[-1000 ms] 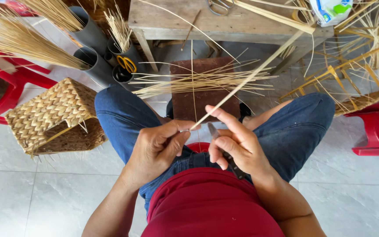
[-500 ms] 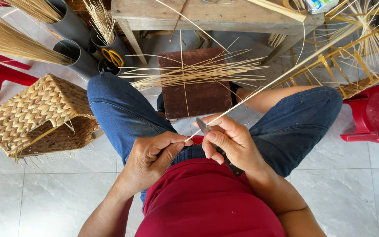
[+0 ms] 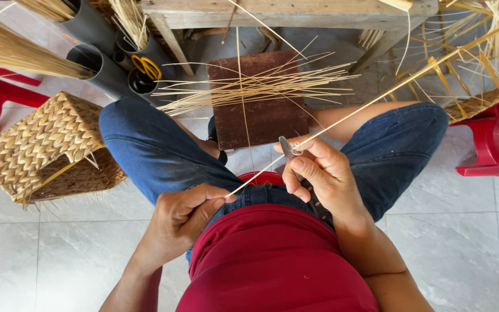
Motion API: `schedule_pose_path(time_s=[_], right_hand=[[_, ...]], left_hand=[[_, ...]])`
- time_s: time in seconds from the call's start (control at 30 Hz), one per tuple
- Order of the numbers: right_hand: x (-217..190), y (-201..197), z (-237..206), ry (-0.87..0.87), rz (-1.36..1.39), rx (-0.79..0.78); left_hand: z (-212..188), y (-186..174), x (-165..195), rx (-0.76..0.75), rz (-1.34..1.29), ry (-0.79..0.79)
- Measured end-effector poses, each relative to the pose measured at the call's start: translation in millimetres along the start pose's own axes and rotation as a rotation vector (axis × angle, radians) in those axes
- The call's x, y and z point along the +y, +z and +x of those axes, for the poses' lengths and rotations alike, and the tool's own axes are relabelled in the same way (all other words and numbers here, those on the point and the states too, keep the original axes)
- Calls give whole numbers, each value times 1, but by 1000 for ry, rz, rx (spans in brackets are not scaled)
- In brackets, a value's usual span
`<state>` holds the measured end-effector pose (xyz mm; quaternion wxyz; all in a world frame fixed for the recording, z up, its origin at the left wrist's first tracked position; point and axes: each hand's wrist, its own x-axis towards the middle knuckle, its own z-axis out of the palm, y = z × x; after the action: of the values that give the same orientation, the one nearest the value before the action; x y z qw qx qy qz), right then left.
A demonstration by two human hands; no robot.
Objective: The person sits on a low stool and splits thin bamboo sticks lengthwise into narrow strips using a small knife, then places the finished strips onto a growing pile on a wooden block in front of them, repeating the process one stick at a time.
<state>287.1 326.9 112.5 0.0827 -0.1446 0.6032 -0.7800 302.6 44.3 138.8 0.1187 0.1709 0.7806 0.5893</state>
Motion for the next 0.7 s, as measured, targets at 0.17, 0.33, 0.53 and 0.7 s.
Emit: schedule_pose_path(time_s=[0.17, 0.33, 0.53, 0.7], right_hand=[[3, -20, -3, -85, 20, 101], [3, -31, -11, -72, 6, 183], [-4, -42, -21, -81, -39, 269], [-11, -57, -29, -115, 47, 375]], left_hand=[[-8, -3, -9, 14, 3, 37], [-18, -9, -18, 10, 49, -40], [-37, -14, -32, 22, 53, -72], [-54, -27, -44, 45, 75, -189]])
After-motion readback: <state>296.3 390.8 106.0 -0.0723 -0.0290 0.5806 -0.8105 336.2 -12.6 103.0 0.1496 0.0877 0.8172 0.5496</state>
